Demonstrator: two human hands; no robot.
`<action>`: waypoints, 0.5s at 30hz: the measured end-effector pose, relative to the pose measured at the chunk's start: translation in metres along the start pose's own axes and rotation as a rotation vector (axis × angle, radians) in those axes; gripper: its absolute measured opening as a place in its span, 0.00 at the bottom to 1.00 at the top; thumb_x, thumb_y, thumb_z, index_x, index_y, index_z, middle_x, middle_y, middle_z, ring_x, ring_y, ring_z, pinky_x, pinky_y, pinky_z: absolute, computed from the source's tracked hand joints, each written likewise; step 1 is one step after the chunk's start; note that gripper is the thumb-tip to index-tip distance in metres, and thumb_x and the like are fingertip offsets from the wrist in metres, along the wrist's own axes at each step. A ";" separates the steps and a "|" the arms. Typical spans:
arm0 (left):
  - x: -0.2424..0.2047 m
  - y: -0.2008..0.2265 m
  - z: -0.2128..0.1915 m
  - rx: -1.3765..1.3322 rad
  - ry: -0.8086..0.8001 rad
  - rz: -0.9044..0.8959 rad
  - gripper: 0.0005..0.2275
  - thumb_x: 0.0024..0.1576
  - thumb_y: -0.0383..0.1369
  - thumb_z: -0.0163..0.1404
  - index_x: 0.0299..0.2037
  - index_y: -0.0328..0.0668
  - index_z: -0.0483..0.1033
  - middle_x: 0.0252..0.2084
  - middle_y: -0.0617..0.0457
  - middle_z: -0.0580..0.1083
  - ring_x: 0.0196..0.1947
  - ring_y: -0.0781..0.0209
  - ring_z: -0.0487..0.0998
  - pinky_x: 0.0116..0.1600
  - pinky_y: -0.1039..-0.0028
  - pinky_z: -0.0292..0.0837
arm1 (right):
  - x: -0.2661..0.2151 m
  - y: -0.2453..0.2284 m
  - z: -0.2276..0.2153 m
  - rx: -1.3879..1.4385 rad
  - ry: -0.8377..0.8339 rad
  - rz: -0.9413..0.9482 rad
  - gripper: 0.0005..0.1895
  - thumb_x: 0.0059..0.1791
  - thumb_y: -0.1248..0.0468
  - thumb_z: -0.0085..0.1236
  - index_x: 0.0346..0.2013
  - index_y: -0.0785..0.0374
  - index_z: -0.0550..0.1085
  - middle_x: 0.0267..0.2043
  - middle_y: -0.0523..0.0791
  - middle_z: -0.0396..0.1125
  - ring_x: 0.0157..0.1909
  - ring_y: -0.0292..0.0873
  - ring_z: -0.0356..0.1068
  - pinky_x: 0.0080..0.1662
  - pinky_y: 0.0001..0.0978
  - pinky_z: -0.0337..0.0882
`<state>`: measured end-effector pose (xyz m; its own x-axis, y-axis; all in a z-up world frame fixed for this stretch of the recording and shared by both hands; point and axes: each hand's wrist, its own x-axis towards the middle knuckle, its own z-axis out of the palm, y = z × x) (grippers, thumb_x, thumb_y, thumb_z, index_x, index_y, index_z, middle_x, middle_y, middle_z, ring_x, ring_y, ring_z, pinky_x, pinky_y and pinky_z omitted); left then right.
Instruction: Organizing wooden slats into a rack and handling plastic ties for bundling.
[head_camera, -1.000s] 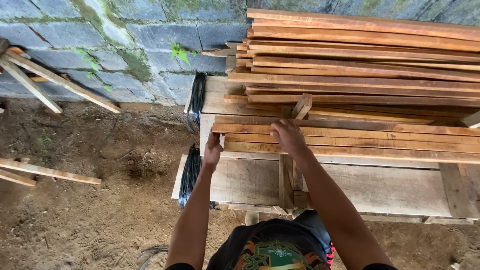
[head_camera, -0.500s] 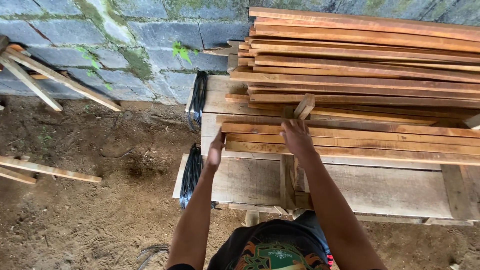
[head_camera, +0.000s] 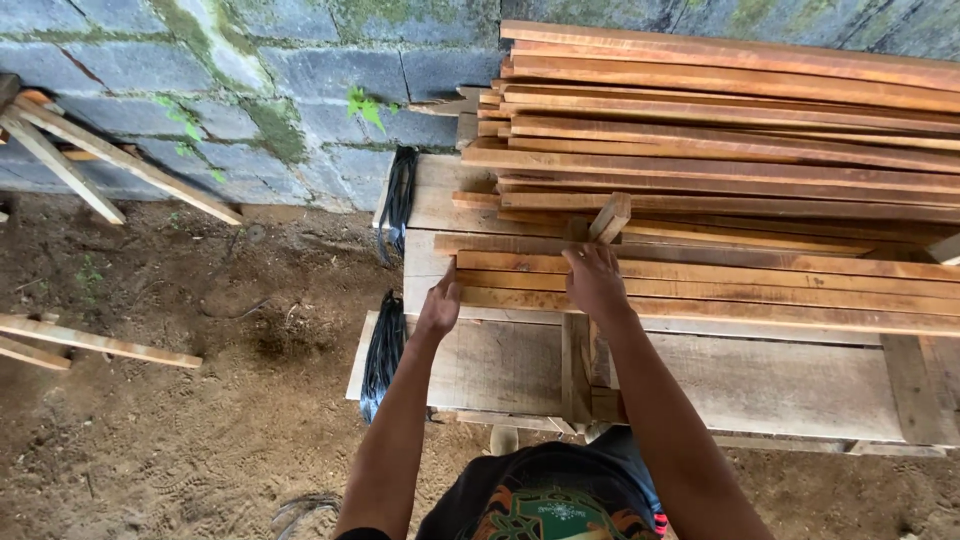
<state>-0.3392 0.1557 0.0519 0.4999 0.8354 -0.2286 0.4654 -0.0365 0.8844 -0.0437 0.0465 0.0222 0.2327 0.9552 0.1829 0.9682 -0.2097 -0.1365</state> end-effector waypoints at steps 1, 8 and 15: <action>0.004 -0.011 0.002 0.002 0.001 0.003 0.30 0.60 0.36 0.33 0.76 0.50 0.56 0.69 0.36 0.66 0.70 0.36 0.64 0.73 0.51 0.57 | 0.001 0.001 0.003 0.001 0.003 0.000 0.20 0.47 0.60 0.57 0.55 0.49 0.74 0.51 0.46 0.66 0.61 0.54 0.66 0.61 0.54 0.67; 0.023 -0.035 0.015 -0.094 0.147 -0.054 0.24 0.62 0.34 0.35 0.66 0.36 0.71 0.62 0.34 0.72 0.62 0.34 0.74 0.69 0.49 0.63 | 0.003 0.004 0.005 0.053 0.015 0.005 0.19 0.46 0.59 0.57 0.52 0.47 0.77 0.49 0.47 0.69 0.57 0.56 0.69 0.56 0.53 0.72; 0.028 -0.007 0.006 -0.748 0.245 0.048 0.25 0.70 0.35 0.34 0.78 0.41 0.48 0.78 0.30 0.47 0.76 0.32 0.47 0.78 0.49 0.41 | 0.024 0.014 -0.002 0.279 -0.090 0.009 0.23 0.55 0.59 0.48 0.66 0.48 0.69 0.57 0.53 0.68 0.61 0.62 0.68 0.56 0.58 0.72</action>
<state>-0.3235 0.1758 0.0370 0.2917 0.9424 -0.1636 -0.2110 0.2302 0.9500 -0.0247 0.0657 0.0268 0.2199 0.9709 0.0951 0.9005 -0.1646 -0.4025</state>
